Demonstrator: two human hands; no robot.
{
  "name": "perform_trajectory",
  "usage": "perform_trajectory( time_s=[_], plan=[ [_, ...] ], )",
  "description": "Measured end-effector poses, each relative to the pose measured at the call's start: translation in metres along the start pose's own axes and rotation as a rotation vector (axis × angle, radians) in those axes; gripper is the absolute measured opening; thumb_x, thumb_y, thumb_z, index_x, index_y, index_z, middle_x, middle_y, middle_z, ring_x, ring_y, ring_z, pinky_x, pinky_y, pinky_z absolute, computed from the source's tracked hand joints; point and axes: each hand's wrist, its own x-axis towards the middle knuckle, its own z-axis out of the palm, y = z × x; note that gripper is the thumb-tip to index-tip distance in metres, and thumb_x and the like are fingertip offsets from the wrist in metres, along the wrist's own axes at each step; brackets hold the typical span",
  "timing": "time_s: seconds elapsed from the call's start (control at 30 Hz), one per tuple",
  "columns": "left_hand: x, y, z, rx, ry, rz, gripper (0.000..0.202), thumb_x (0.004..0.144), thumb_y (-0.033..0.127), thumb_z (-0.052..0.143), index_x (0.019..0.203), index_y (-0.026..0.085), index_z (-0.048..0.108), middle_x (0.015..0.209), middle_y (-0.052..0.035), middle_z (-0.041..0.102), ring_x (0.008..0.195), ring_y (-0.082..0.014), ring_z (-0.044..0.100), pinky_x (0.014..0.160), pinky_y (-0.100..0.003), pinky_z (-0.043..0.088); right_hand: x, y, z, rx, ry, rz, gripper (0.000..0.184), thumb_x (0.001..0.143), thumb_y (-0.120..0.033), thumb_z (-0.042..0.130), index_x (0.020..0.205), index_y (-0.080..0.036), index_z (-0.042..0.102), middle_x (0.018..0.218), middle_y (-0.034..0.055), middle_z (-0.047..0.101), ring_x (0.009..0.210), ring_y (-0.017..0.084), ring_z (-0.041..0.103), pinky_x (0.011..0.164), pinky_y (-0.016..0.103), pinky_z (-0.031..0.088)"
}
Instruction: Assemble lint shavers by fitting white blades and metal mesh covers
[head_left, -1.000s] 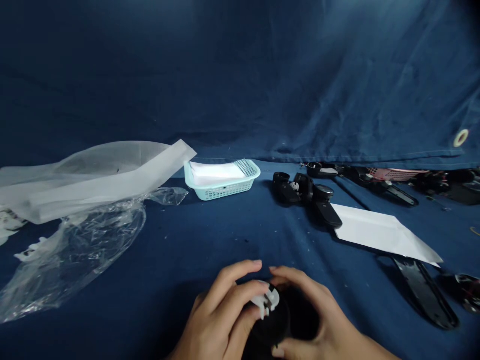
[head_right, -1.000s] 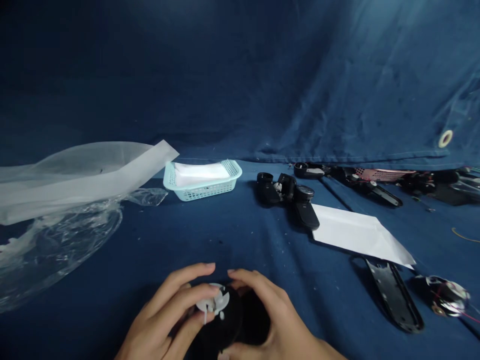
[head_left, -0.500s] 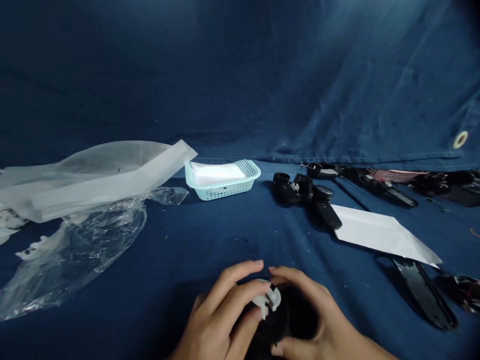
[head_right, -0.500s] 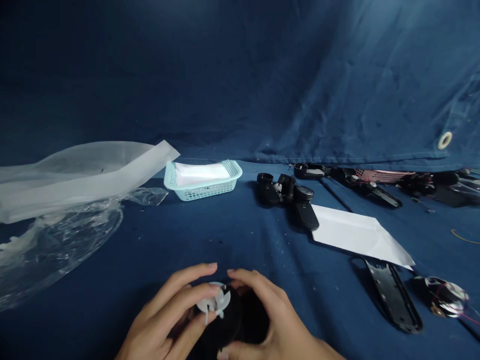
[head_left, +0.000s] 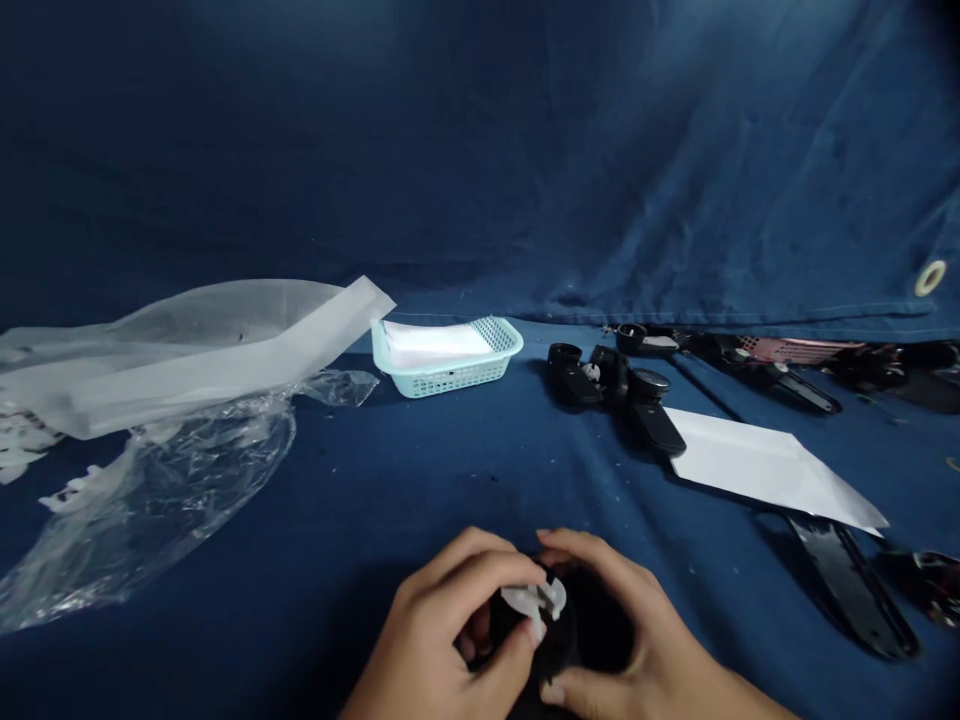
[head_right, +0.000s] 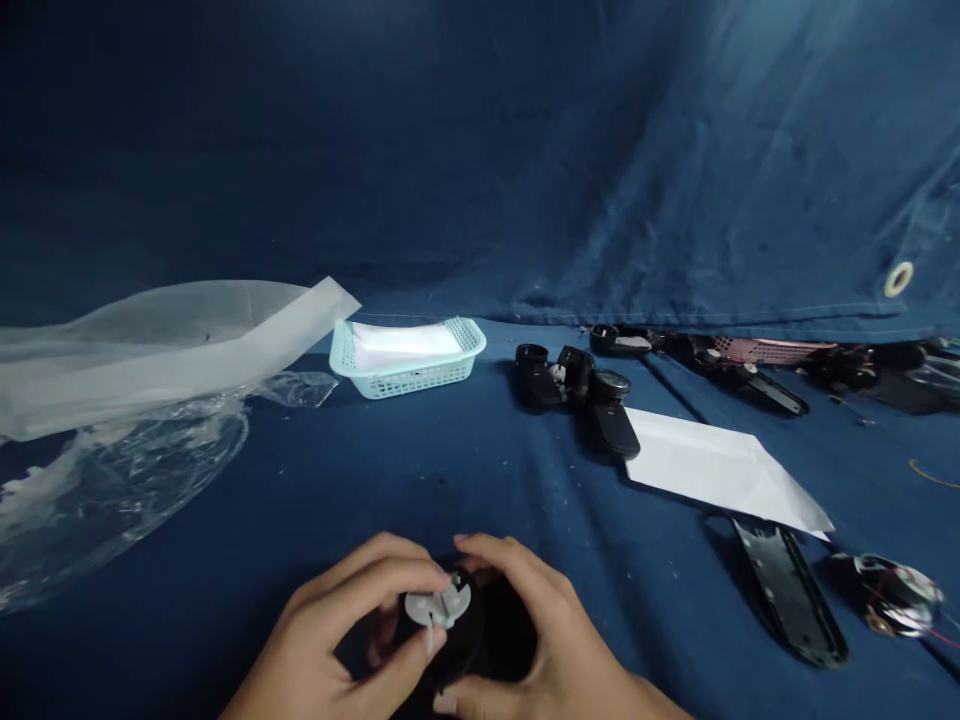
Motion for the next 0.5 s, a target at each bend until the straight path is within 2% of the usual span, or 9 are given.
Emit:
perform_trajectory(
  time_s=[0.2, 0.3, 0.37, 0.43, 0.5],
  plan=[
    [0.006, 0.001, -0.005, -0.004, -0.045, -0.120, 0.025, 0.076, 0.007, 0.064, 0.089, 0.027, 0.071, 0.085, 0.0067, 0.072, 0.056, -0.0077, 0.058, 0.050, -0.016, 0.046, 0.005, -0.005, 0.000, 0.049, 0.011, -0.048, 0.086, 0.057, -0.022, 0.091, 0.132, -0.031, 0.050, 0.113, 0.0031, 0.073, 0.100, 0.022, 0.073, 0.086, 0.026, 0.061],
    [0.007, -0.002, -0.009, 0.048, -0.037, -0.105, 0.024, 0.077, 0.008, 0.066, 0.090, 0.028, 0.074, 0.087, 0.0061, 0.076, 0.055, -0.0081, 0.061, 0.056, -0.017, 0.052, 0.004, -0.005, 0.000, 0.040, 0.017, -0.042, 0.085, 0.058, -0.023, 0.091, 0.132, -0.029, 0.051, 0.116, 0.0048, 0.072, 0.101, 0.024, 0.073, 0.087, 0.028, 0.061],
    [0.007, -0.004, -0.012, 0.069, -0.047, -0.058, 0.028, 0.078, 0.007, 0.066, 0.093, 0.029, 0.075, 0.090, 0.0049, 0.077, 0.062, -0.0101, 0.067, 0.067, -0.019, 0.057, 0.002, -0.004, 0.000, 0.037, 0.008, -0.026, 0.082, 0.059, -0.023, 0.089, 0.132, -0.028, 0.052, 0.119, 0.0069, 0.071, 0.103, 0.025, 0.072, 0.088, 0.030, 0.061],
    [0.008, -0.005, -0.014, 0.079, -0.073, 0.024, 0.036, 0.081, 0.005, 0.063, 0.103, 0.031, 0.075, 0.096, 0.0032, 0.078, 0.077, -0.0138, 0.073, 0.078, -0.022, 0.059, 0.001, -0.003, -0.001, 0.035, -0.007, 0.004, 0.079, 0.060, -0.024, 0.088, 0.131, -0.026, 0.053, 0.119, 0.0087, 0.071, 0.104, 0.027, 0.072, 0.089, 0.033, 0.061],
    [0.008, -0.004, -0.016, 0.093, -0.102, 0.100, 0.044, 0.084, 0.003, 0.059, 0.114, 0.033, 0.071, 0.103, 0.0024, 0.077, 0.090, -0.0160, 0.074, 0.082, -0.024, 0.059, 0.000, -0.003, -0.002, 0.020, -0.021, 0.035, 0.078, 0.061, -0.025, 0.087, 0.132, -0.025, 0.054, 0.119, 0.0094, 0.071, 0.105, 0.028, 0.071, 0.091, 0.036, 0.060]
  ],
)
